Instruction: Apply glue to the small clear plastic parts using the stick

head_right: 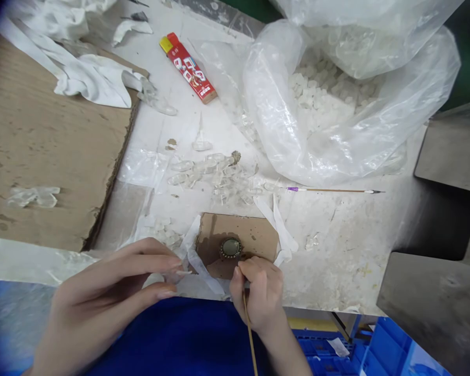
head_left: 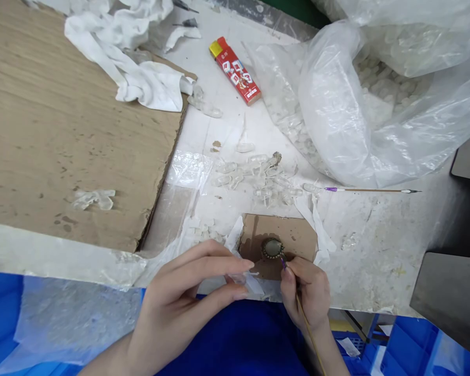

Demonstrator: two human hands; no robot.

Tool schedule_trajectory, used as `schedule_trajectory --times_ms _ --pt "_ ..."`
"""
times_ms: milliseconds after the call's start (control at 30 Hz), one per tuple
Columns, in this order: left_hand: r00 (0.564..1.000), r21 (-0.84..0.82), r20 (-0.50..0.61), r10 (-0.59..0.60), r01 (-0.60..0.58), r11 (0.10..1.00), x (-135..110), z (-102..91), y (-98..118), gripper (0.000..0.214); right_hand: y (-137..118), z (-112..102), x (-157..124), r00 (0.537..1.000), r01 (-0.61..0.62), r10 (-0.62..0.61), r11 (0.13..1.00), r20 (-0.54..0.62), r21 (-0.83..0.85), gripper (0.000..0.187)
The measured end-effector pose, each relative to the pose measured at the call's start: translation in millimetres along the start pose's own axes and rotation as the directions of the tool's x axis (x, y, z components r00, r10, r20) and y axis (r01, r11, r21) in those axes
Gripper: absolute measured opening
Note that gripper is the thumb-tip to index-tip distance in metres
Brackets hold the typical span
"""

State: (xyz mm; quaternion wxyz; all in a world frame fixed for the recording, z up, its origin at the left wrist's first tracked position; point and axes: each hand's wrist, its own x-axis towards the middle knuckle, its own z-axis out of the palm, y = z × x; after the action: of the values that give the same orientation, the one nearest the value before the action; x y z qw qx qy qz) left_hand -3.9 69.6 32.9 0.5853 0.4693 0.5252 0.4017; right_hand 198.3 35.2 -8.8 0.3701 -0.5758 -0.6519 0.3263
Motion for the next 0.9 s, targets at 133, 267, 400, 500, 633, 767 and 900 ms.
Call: schedule_trajectory --times_ms 133,267,400,500,633,767,900 --pt "1.000 -0.054 0.011 0.009 -0.008 0.998 -7.0 4.9 -6.5 0.043 -6.1 -1.1 -6.3 0.996 -0.048 0.054 0.995 -0.073 0.093 0.028" --pt "0.993 -0.287 0.065 -0.101 0.116 0.951 -15.0 13.4 -8.2 0.041 -23.0 0.7 -8.1 0.957 -0.124 0.213 0.914 -0.198 0.386 0.014" --pt "0.976 -0.307 0.155 -0.155 0.197 0.931 -9.2 16.6 1.6 0.033 -42.1 3.9 0.6 0.909 -0.204 0.404 0.649 -0.105 0.733 0.021" --pt "0.963 -0.317 0.202 -0.176 0.235 0.919 -5.2 19.7 5.2 0.029 -51.2 6.7 7.6 0.924 -0.197 0.379 0.580 -0.048 0.790 0.026" --pt "0.946 -0.441 0.241 -0.215 0.304 0.844 -14.5 26.4 -0.3 0.018 -56.4 9.5 10.8 0.929 -0.194 0.368 0.551 -0.028 0.812 0.029" --pt "0.930 -0.478 0.214 -0.298 0.366 0.799 -24.4 25.2 -2.3 0.011 -58.0 7.0 11.0 0.929 -0.190 0.369 0.554 -0.034 0.811 0.030" --pt "0.924 -0.382 0.305 -0.229 0.339 0.860 -20.1 17.5 -0.9 0.031 -53.0 4.0 11.8 0.918 -0.158 0.374 0.646 -0.130 0.746 0.032"
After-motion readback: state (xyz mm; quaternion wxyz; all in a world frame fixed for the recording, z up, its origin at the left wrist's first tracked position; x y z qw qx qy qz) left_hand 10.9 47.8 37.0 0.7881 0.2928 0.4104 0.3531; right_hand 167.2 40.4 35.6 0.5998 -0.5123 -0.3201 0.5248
